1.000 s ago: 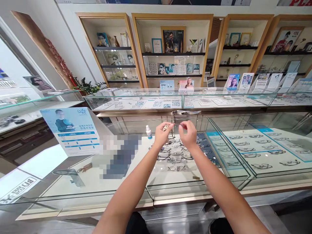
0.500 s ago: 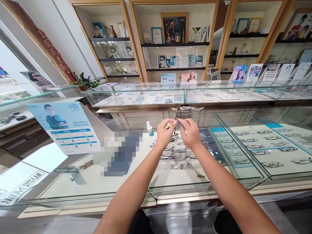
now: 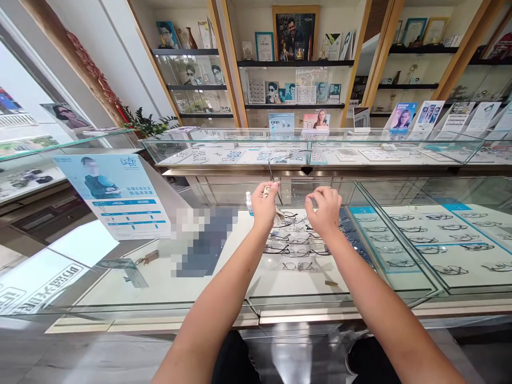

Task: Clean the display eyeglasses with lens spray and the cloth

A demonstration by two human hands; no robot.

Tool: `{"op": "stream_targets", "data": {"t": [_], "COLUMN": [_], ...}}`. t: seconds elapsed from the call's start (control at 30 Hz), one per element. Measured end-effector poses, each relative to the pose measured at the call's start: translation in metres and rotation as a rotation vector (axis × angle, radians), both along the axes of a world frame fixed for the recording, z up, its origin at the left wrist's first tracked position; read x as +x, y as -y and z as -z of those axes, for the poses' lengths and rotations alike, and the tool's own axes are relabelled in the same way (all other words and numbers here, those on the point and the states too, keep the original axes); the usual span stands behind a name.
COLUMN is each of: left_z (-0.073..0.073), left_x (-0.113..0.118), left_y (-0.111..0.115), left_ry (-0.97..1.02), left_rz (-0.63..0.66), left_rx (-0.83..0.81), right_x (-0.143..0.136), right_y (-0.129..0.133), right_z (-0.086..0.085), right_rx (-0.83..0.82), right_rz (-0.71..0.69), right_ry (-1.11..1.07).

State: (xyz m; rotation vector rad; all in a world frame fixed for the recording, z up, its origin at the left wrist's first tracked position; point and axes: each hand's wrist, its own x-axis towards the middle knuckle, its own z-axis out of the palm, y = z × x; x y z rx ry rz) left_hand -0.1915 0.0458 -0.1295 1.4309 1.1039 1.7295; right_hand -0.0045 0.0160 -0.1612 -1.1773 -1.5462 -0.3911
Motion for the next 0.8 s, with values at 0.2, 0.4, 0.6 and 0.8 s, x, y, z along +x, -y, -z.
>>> {"op": "stream_targets", "data": {"t": [0.2, 0.4, 0.6, 0.8], "left_z": [-0.005, -0.007, -0.006, -0.009], "left_x": [0.000, 0.012, 0.013, 0.012], "left_y": [0.003, 0.015, 0.015, 0.017], "left_ry": [0.015, -0.139, -0.162, -0.121], "left_rz": [0.040, 0.192, 0.305, 0.384], "left_rx": [-0.002, 0.137, 0.101, 0.035], "right_x": [-0.004, -0.013, -0.019, -0.016], "right_y": [0.005, 0.010, 0.007, 0.005], "right_z": [-0.003, -0.005, -0.001, -0.002], "right_rx": [-0.004, -0.114, -0.192, -0.193], "right_rz": [-0.061, -0.347, -0.564, -0.536], "right_ry": [0.007, -0.043, -0.239, -0.264]}}
